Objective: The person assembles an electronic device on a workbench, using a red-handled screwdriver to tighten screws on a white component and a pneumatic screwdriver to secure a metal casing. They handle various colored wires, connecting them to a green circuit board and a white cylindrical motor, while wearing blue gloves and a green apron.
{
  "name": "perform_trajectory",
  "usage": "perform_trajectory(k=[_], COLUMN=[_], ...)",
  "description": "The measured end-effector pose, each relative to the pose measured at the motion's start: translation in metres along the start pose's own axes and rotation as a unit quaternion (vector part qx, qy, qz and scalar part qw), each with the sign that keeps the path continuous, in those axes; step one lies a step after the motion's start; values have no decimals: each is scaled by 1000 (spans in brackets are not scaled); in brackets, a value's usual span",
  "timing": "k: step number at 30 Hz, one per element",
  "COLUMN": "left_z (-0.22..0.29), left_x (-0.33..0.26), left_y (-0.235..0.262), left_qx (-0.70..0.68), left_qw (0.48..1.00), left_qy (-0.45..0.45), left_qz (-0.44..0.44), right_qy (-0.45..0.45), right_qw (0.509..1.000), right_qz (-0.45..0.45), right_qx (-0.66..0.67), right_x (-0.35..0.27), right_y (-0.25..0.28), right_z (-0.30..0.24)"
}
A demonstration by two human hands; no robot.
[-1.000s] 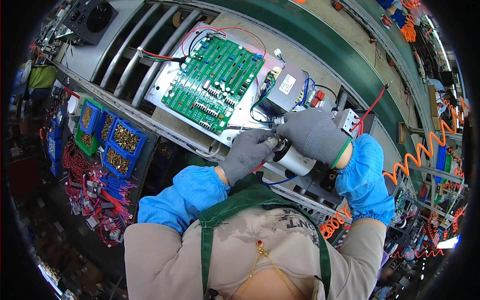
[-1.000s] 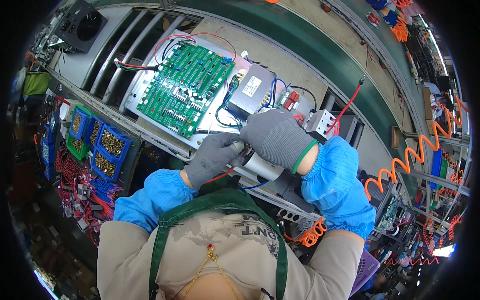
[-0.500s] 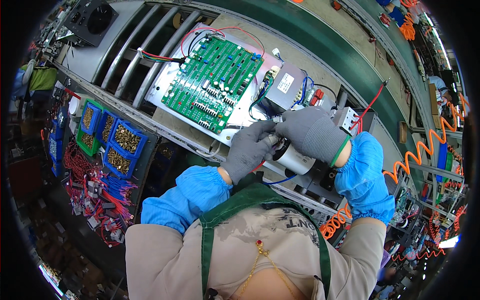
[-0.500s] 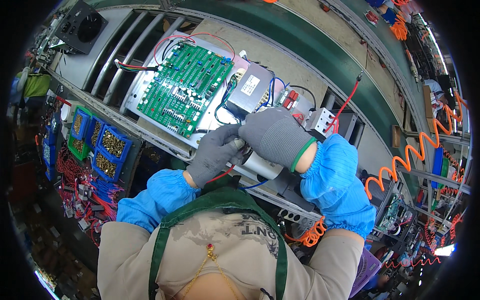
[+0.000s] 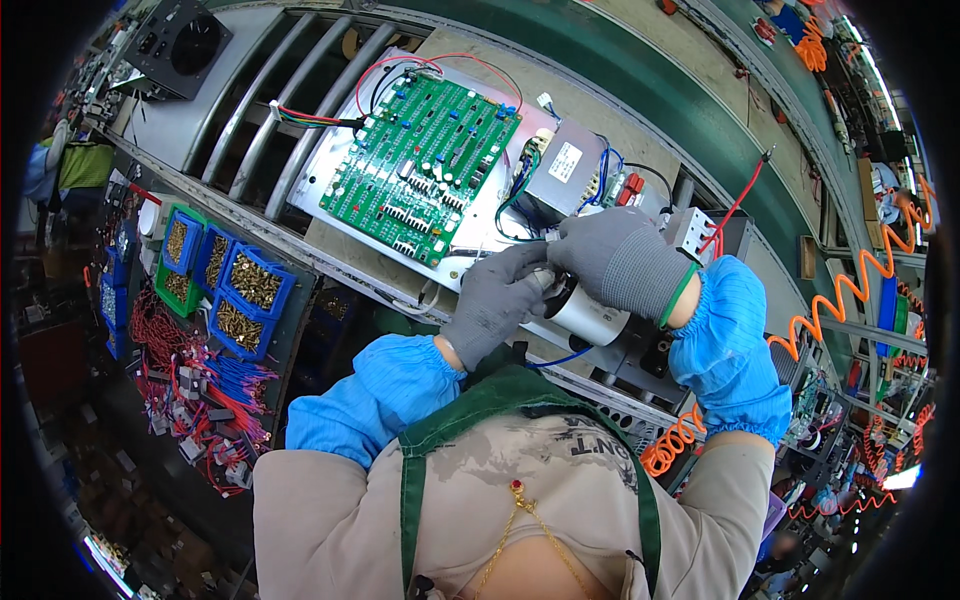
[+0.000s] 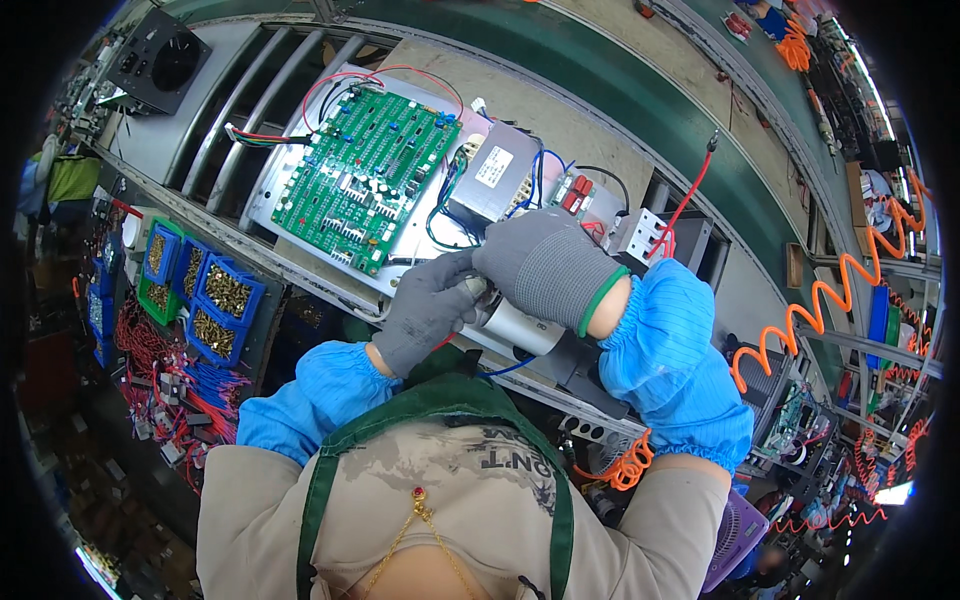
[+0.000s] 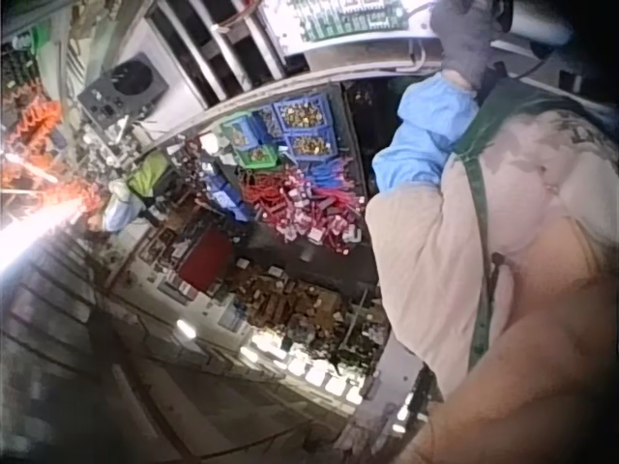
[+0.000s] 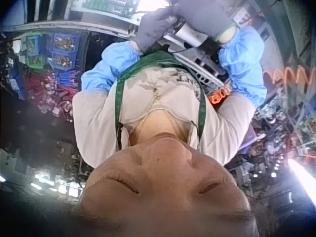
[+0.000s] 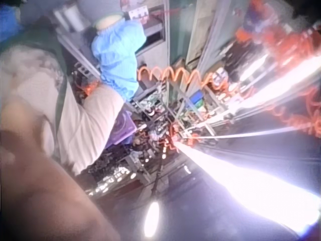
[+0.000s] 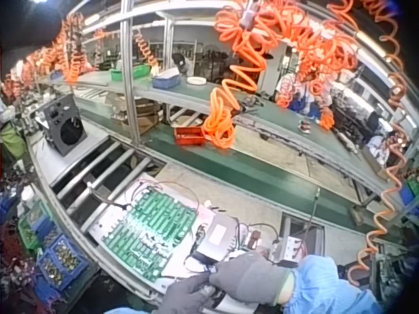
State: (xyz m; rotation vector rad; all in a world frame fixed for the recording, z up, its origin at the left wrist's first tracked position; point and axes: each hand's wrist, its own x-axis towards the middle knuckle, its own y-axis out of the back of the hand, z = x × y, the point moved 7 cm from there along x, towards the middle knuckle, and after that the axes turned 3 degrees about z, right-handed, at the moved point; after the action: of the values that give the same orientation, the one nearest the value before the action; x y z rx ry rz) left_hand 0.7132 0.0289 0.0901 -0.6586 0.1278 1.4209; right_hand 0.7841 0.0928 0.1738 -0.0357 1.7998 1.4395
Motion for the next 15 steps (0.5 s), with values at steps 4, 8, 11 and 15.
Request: perform_trajectory(k=[4, 8, 11, 15], left_z=[7, 2, -2, -6], left_x=[-5, -7, 0, 2], left_y=[-3, 1, -1, 1], left_qx=[20, 44, 26, 18], left_qw=[1000, 996, 995, 998], left_qy=[-7, 83, 85, 50], left_qz=[9, 8, 33, 39], right_qy=[0, 4, 18, 46], right_qw=[1000, 1000, 999, 992], right_qz=[-5, 8, 43, 113], right_qx=[-2, 5, 9, 16], right_x=[0, 0, 0, -3], right_y=[1, 0, 3, 3], right_z=[1, 1, 1, 0])
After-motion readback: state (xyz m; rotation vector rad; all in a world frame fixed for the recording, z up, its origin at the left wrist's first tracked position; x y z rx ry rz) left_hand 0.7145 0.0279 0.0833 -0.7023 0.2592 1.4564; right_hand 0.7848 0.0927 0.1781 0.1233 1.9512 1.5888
